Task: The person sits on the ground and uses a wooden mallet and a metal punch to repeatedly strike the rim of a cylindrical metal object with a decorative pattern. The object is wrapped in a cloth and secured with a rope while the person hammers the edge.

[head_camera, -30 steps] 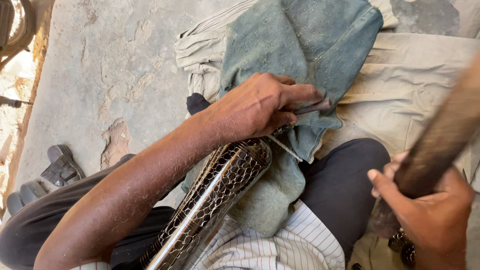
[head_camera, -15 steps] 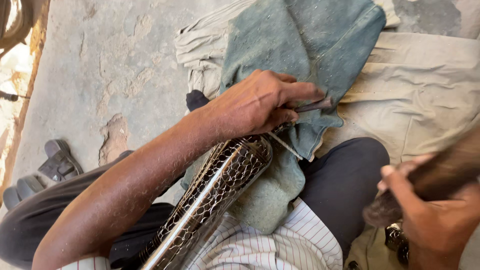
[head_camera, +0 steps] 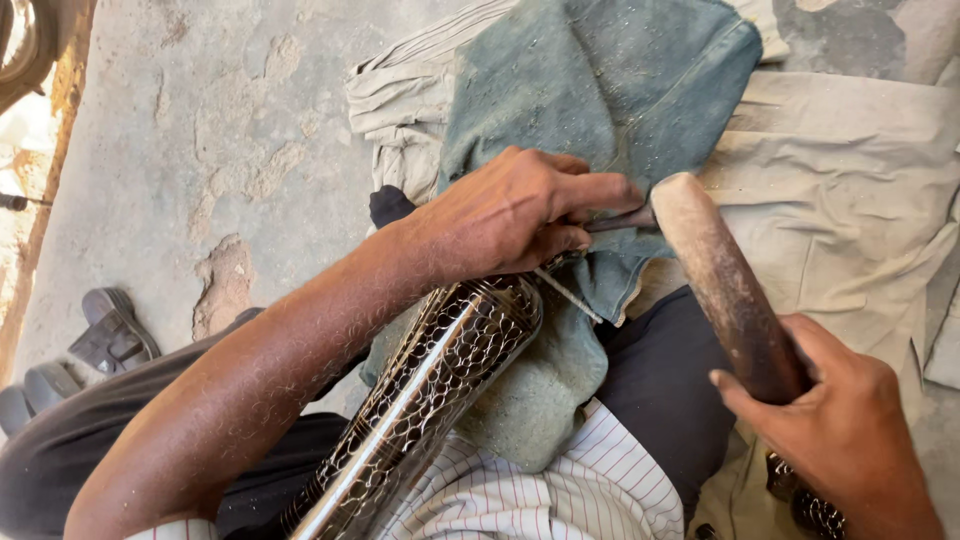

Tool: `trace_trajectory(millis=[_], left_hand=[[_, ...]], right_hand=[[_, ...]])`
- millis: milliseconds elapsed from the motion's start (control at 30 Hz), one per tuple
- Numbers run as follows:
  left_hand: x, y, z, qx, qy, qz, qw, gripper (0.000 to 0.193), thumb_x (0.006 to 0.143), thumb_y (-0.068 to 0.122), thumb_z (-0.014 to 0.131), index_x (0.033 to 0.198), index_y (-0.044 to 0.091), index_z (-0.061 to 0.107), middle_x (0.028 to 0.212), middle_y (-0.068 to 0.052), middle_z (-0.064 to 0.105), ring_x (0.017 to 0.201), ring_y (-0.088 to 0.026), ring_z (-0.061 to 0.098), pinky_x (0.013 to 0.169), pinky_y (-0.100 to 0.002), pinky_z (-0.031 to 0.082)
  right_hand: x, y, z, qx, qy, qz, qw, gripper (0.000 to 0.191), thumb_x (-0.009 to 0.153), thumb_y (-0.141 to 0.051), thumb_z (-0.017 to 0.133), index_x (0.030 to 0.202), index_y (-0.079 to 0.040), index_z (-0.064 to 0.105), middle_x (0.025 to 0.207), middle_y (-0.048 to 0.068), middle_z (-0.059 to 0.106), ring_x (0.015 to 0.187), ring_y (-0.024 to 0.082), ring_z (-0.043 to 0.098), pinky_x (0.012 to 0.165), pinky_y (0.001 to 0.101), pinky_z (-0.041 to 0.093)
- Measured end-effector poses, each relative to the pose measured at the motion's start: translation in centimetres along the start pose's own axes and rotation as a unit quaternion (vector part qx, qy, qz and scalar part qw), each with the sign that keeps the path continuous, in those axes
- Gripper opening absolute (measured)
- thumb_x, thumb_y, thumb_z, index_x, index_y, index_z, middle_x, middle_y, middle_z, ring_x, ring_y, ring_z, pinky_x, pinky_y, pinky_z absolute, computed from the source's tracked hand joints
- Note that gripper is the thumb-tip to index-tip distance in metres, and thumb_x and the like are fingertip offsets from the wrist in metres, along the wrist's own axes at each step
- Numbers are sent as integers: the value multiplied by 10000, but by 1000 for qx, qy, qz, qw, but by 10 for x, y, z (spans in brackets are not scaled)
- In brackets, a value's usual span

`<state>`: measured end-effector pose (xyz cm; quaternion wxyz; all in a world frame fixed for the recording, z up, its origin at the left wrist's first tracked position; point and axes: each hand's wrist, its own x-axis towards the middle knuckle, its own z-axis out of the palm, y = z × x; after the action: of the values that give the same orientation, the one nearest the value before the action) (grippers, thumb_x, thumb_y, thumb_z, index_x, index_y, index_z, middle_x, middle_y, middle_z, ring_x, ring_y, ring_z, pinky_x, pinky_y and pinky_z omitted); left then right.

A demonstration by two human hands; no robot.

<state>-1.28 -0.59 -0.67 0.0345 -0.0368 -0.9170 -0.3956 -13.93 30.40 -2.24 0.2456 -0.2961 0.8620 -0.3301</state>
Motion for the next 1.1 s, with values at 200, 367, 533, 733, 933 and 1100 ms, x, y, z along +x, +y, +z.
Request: trace_trajectory(millis=[200,367,533,733,933,1100], left_hand=[[-2,-4,-2,-4,-2,17,1000,406,946,153,685,1339,128,585,1157,-97,758,1003,-289,760,880,-437,621],[1,-7,-2,-16,19,64,998,384,985,170,679,1350,128,565,1166,-91,754,1004,-270,762,883,-418,637],[0,-7,-6,-10,3,72,997,406,964,189,690,1346,125,569,1054,-79,754,922,-280,763,802,-453,621],[-1,-11,-6,-6,-11,69,998,380,983,213,660,1345,139,572,997,-71,747,857,-248,765,757,-426,624],[-10,-6,-7,-31,26,125,991,225,1116,184,543,1329,143,601,1143,-92,743,874,-211,765,720,-344,675],[-72,7,-34,-10,137,72,988,254,1140,274,572,1330,119,641,1107,-71,730,953,-195,780,767,-315,644]], right_hand=[[4,-13,-4,-61,-21,44,997,421,805,-79,901,1141,11,664,826,124,706,635,201,677,615,331,577],[5,-19,-8,-16,14,-54,998,367,810,-77,816,1117,34,649,847,105,734,706,130,709,674,281,576],[6,-20,-5,-60,16,-21,998,448,772,-87,850,1149,49,649,872,127,746,717,148,721,632,301,584],[-4,-13,3,-68,42,-22,997,421,772,-100,862,1112,36,654,895,115,737,753,158,718,674,312,581],[-6,21,24,-17,2,-6,1000,546,711,-134,886,1148,35,606,876,142,738,726,175,725,654,320,605],[2,55,66,56,-78,118,988,627,808,-141,863,1327,11,546,961,192,741,749,216,730,635,335,612]])
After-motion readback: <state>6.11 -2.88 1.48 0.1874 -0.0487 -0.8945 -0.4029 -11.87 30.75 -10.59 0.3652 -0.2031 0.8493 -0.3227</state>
